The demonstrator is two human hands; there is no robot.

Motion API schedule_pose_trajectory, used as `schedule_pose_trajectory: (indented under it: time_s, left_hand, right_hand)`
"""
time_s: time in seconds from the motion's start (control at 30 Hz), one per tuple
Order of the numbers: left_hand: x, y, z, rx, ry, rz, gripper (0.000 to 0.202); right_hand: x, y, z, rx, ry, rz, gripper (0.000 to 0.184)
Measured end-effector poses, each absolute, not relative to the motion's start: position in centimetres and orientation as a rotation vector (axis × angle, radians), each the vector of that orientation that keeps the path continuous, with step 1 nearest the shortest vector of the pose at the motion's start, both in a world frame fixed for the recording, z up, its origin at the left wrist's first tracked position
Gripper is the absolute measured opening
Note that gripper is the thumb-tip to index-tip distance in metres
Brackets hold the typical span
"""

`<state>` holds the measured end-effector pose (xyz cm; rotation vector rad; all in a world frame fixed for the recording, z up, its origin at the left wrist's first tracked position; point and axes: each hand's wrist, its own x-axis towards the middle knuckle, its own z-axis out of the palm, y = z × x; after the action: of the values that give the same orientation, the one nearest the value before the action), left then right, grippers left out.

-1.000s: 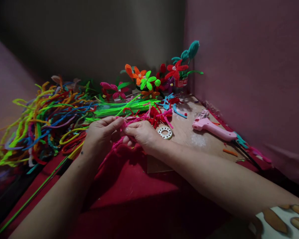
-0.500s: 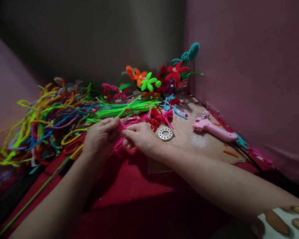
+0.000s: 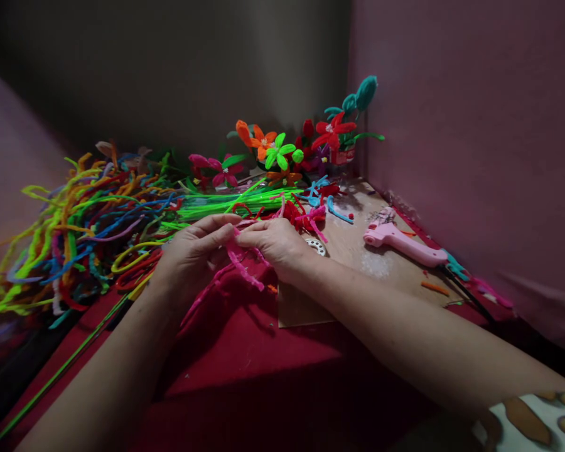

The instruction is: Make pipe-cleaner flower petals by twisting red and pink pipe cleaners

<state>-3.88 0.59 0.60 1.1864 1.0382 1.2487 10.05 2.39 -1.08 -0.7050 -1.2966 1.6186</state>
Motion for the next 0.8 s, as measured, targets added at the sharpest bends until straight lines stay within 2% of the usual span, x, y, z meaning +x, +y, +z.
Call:
schedule_pose_trajectory:
  time_s: [0.17,0.33,0.43,0.57,0.8]
  left_hand:
    - [-4.2,0.3,0.8,1.589,1.092,1.337,0.027]
    - [-4.0,-0.2,0.3,2.411,1.211,1.28,0.019]
    - [-3.9,-0.1,-0.3,2.691,1.219,1.272,0.016]
    - [-3.8,-0.2,0.0,2.713,1.191,1.294,0.013]
    - [-3.9,-0.8,1.1,2.218,1.175,1.216,0.009]
  right_hand:
    - [9.9,3.3,-1.4,-0.721,-1.087,1.592,0.012]
    - [10.1,4.0,-1.5,-0.764,-0.943,1.574,0.01]
    - [10.1,4.1,-1.5,-0.779,-0.889,1.595,0.012]
    - [10.0,4.0,-1.6,-0.759,-0.905,1.612,0.013]
    - [10.1,4.1,-1.8,-0.832,-1.037,1.565,0.009]
